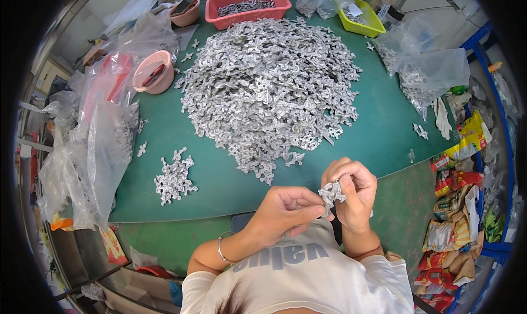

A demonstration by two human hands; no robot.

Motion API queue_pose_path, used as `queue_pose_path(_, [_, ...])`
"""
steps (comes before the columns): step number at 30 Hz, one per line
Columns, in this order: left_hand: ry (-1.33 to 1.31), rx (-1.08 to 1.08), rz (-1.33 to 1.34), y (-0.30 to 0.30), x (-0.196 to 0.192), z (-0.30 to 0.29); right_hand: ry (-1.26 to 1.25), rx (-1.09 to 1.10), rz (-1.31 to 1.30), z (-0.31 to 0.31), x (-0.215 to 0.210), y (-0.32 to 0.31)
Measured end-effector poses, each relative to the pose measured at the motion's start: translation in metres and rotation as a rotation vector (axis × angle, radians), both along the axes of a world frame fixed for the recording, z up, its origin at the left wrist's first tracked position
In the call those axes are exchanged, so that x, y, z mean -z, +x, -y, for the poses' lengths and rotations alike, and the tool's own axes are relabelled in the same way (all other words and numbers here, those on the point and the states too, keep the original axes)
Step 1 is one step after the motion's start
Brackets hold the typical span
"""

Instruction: The person picks up and joins together small metal components by hand at a workbench.

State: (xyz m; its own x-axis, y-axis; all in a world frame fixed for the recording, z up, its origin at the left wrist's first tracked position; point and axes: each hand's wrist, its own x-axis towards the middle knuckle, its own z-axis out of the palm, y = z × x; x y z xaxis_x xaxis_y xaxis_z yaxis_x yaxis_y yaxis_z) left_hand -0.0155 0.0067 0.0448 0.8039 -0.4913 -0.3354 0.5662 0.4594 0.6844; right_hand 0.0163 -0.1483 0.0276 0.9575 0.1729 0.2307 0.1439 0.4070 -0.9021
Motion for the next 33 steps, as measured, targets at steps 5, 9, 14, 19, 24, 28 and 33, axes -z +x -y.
queue_pose_path(5, [0.008, 0.014, 0.05, -0.001, 0.005, -0.001, -0.033, 0.011, 0.023, 0.001, -0.001, 0.0])
queue_pose_path(9, [0.013, 0.013, 0.059, -0.001, 0.005, -0.002, -0.038, 0.009, 0.019, 0.0, -0.001, -0.001])
queue_pose_path(14, [0.005, 0.014, 0.057, -0.002, 0.003, -0.004, -0.038, 0.014, 0.017, -0.002, -0.002, -0.001])
queue_pose_path(19, [-0.014, 0.041, 0.076, -0.001, 0.001, -0.002, 0.009, 0.018, -0.042, -0.001, -0.005, -0.004])
queue_pose_path(24, [0.028, 0.108, 0.096, 0.005, -0.015, 0.006, -0.001, 0.019, 0.014, 0.01, -0.016, 0.0])
queue_pose_path(28, [0.09, 0.128, 0.2, 0.01, -0.021, 0.016, -0.077, 0.054, 0.148, 0.024, -0.023, 0.002])
queue_pose_path(33, [0.123, 0.119, 0.29, 0.008, -0.025, 0.025, 0.002, -0.002, 0.136, 0.028, -0.03, -0.001])
